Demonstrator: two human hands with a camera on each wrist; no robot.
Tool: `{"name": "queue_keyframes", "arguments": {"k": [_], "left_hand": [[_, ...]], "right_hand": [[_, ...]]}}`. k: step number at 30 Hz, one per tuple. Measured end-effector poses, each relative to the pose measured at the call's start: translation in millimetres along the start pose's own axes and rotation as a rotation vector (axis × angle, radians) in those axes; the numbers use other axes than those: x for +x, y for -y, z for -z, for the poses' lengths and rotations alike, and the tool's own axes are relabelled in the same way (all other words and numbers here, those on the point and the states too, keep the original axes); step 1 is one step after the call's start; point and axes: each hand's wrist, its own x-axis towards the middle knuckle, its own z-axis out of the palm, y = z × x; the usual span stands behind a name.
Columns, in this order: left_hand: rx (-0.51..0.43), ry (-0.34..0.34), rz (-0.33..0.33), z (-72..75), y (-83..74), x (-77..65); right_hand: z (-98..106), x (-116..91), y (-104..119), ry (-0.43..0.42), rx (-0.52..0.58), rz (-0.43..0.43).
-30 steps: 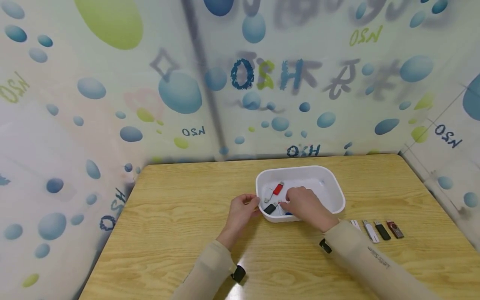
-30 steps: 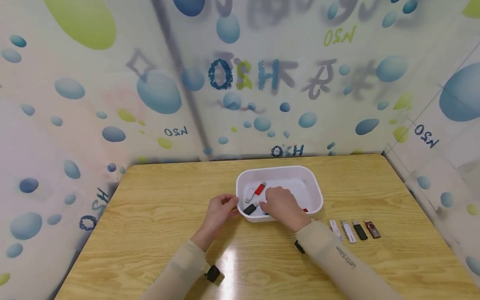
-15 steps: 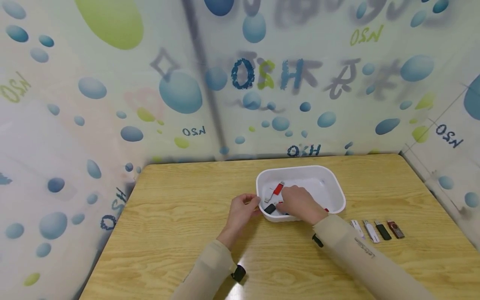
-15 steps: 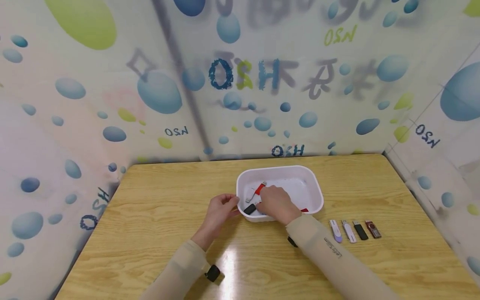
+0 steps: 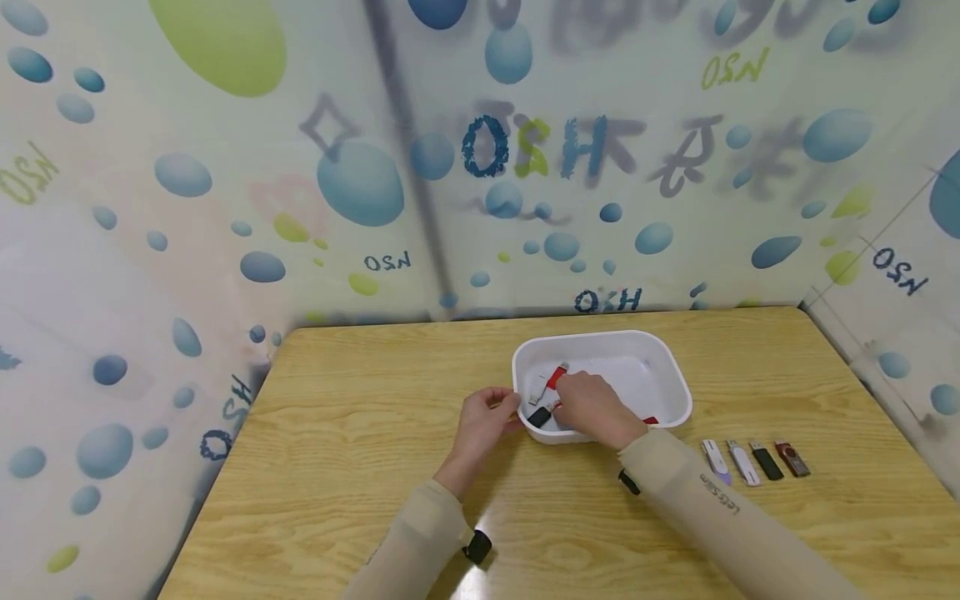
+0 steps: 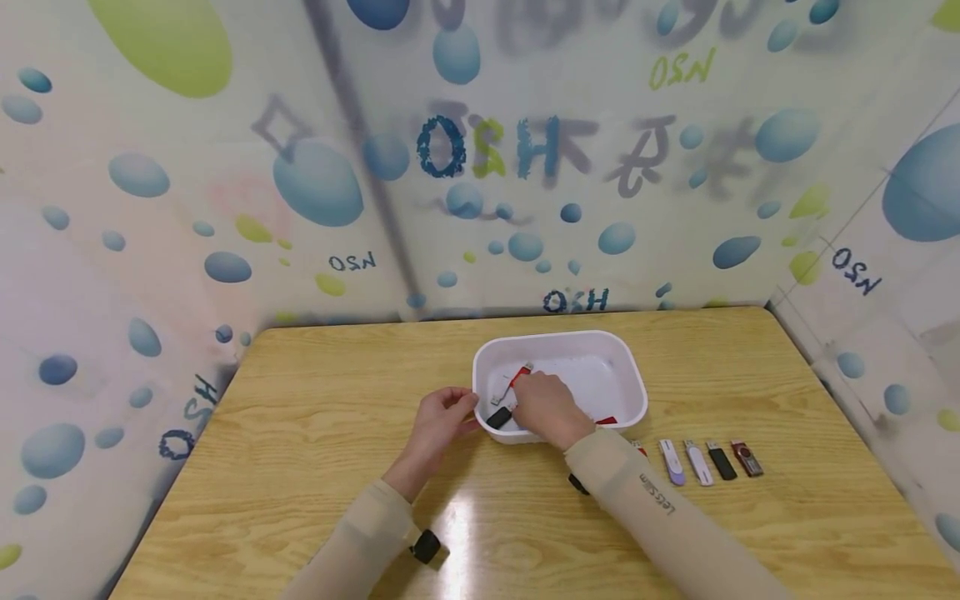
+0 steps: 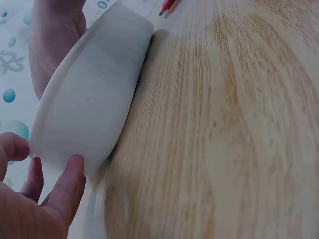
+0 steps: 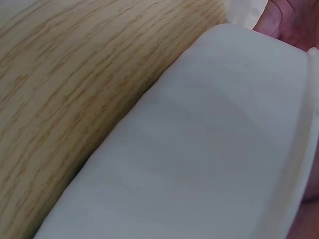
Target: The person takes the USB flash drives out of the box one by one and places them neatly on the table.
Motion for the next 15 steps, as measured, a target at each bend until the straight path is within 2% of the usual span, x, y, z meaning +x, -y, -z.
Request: {"name": "queue_keyframes", "arguments": {"k": [7, 15], "left_hand": [[-0.001, -0.004, 0.002, 0.0, 2.1, 0.4], [0.001, -0.002, 0.011, 0.2, 1.0, -0.1]], "right_hand": [[1.4, -1.1, -0.3, 0.010, 0.037, -0.032], [7.0, -4.5, -4.7, -0.038, 0.052, -0.024]]}}
